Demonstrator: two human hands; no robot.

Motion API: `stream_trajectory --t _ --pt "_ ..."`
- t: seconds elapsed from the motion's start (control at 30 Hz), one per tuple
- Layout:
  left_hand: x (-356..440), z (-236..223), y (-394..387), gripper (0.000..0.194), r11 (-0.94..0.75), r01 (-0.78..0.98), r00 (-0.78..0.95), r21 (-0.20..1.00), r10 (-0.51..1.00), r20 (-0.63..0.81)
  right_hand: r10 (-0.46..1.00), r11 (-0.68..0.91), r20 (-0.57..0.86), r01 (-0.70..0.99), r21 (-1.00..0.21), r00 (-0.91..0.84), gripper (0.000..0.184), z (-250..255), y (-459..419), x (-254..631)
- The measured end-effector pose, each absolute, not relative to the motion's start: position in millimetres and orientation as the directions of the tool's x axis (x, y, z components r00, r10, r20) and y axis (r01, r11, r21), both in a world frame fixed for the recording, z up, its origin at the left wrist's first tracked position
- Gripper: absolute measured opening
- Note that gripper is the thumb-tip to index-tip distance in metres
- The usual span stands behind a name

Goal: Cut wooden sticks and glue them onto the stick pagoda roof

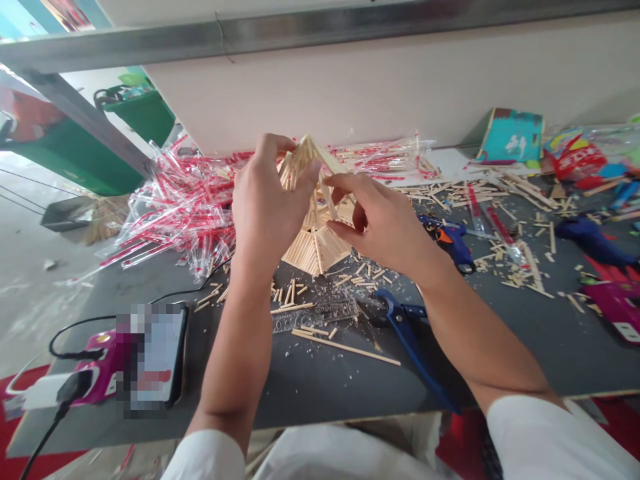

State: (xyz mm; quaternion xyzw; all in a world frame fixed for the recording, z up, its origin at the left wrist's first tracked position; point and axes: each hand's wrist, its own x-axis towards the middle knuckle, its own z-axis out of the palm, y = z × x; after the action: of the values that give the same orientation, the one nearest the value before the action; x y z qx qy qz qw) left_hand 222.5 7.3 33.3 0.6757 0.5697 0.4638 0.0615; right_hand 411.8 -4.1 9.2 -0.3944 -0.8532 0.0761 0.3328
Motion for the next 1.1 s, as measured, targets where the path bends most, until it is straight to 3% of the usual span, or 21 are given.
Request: stream_trajectory --t 0.13,0.33,0.73,0.97,1.1 --pt "216.4 30.2 9.1 0.024 -0.399 0.717 -0.034 0.572 0.799 0.6 0.735 0.668 0.499 0.617 -0.417 -0.459 0.049 8.0 -2.7 411.4" --pt "210.8 30.2 7.6 0.046 -0.418 0.702 0.033 0.577 0.828 0.56 0.737 0.661 0.514 0.629 -0.409 -0.44 0.046 5.3 -1.0 412.4" --pt "208.4 32.0 4.6 0.052 -0.443 0.69 0.068 0.573 0.827 0.558 0.726 0.674 0.528 0.606 -0.422 -0.44 0.045 8.3 -1.6 413.6" --pt "209.1 33.5 4.3 0.05 -0.429 0.691 0.055 0.582 0.833 0.55 0.72 0.631 0.613 0.672 -0.387 -0.324 0.012 10.2 -5.8 410.6" --pt "208.9 33.6 5.1 0.048 -0.436 0.683 0.053 0.586 0.83 0.555 0.728 0.619 0.623 0.664 -0.42 -0.285 0.013 7.9 -6.8 405.2"
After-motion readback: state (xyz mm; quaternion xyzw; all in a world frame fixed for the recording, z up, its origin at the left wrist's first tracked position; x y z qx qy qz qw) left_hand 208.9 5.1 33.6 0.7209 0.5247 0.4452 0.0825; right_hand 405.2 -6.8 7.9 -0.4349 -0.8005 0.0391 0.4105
